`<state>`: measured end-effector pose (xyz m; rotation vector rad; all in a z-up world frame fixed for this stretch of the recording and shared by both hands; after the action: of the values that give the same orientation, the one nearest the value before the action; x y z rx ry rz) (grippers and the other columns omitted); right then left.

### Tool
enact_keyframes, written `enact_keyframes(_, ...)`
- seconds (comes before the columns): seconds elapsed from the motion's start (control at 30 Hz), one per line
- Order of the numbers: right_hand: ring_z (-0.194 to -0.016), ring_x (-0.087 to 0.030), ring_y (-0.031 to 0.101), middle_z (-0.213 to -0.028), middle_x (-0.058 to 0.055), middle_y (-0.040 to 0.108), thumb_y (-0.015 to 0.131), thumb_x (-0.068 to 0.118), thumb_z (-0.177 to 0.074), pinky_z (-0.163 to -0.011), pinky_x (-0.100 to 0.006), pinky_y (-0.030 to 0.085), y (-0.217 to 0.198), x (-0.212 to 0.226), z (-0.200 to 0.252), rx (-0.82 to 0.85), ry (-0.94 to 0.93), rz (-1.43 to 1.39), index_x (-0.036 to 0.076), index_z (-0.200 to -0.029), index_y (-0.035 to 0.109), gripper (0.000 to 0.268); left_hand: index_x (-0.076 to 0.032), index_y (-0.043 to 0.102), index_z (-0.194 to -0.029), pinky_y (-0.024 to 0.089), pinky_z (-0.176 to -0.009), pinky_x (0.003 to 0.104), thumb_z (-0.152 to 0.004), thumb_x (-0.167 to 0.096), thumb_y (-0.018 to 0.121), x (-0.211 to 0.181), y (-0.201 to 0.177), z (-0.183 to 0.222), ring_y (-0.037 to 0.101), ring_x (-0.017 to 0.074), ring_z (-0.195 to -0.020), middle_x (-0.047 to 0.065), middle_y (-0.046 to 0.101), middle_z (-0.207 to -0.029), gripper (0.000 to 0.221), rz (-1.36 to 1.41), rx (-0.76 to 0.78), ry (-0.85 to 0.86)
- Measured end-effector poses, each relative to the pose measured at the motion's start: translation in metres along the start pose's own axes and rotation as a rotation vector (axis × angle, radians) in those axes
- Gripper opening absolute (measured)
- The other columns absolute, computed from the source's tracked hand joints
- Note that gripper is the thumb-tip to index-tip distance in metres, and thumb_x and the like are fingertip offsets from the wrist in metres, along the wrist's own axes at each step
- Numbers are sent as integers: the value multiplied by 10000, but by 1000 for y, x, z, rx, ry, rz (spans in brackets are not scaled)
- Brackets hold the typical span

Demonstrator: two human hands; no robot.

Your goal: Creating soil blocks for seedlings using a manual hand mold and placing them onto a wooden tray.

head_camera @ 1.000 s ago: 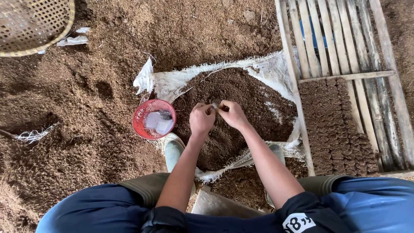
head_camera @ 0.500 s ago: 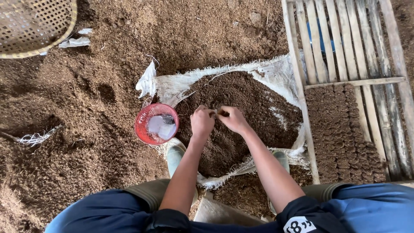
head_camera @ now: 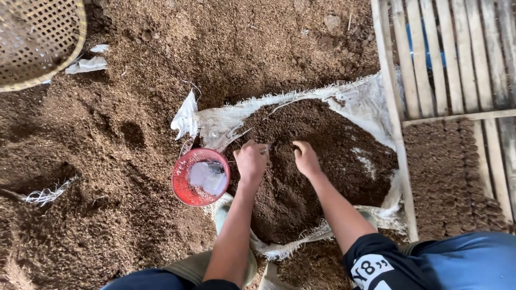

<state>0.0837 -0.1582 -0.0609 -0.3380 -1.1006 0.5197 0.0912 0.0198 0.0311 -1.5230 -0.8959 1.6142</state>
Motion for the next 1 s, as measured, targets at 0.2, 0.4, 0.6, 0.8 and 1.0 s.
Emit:
enact_keyframes(0.2, -1204, -427, 389, -1303, -219, 335, 561, 215, -867, -956, -527, 428, 39, 46, 8, -80, -254, -3, 14, -1310, 391, 515, -250, 714, -734, 373, -767, 332, -681, -96, 692, 8, 8, -8, 551, 153, -619, -54, 484, -624, 164, -2, -19, -27)
enact_keyframes(0.4, -1085, -315, 479, -1139, -74, 471, 727, 287, -682, -850, -447, 471, 71, 29, 14, -118, -471, 359, 116, -1147, 533, 532, -242, 706, -706, 370, -765, 327, -679, -83, 681, 17, 27, -12, 563, 137, -614, -67, 484, -605, 164, -7, 10, -4)
enact_keyframes(0.6, -1107, -313, 511, -1141, -108, 513, 652, 227, -822, -851, -422, 511, 81, -12, 11, 94, -65, 37, 82, -1173, 508, 406, -266, 672, -644, 373, -761, 312, -674, -78, 666, 1, 20, 1, 574, 140, -605, -73, 494, -568, 190, -60, 12, 23)
enact_keyframes(0.8, -643, -213, 565, -620, -78, 608, 609, 324, -840, -724, -417, 414, 25, -2, 26, -66, 373, -798, 78, -775, 634, 256, -257, 717, -817, 371, -827, 351, -743, -133, 686, -2, 37, 6, 615, 158, -635, -37, 575, -657, 147, -80, 42, 75)
enact_keyframes(1.0, -757, -182, 535, -811, -77, 507, 628, 262, -856, -622, -293, 455, -36, 48, 58, -222, 362, -1418, 23, -963, 517, 285, -285, 715, -873, 362, -845, 382, -752, -228, 711, -28, 45, 19, 632, 164, -684, -46, 604, -720, 134, -154, 165, 101)
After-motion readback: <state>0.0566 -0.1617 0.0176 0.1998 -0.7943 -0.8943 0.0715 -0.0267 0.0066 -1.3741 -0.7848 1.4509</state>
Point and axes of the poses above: each hand's wrist, its own z-axis away from the middle knuckle, its own y-axis out of the palm, x = y × z, the point moved 5 cm from there along -z, towards the middle knuckle
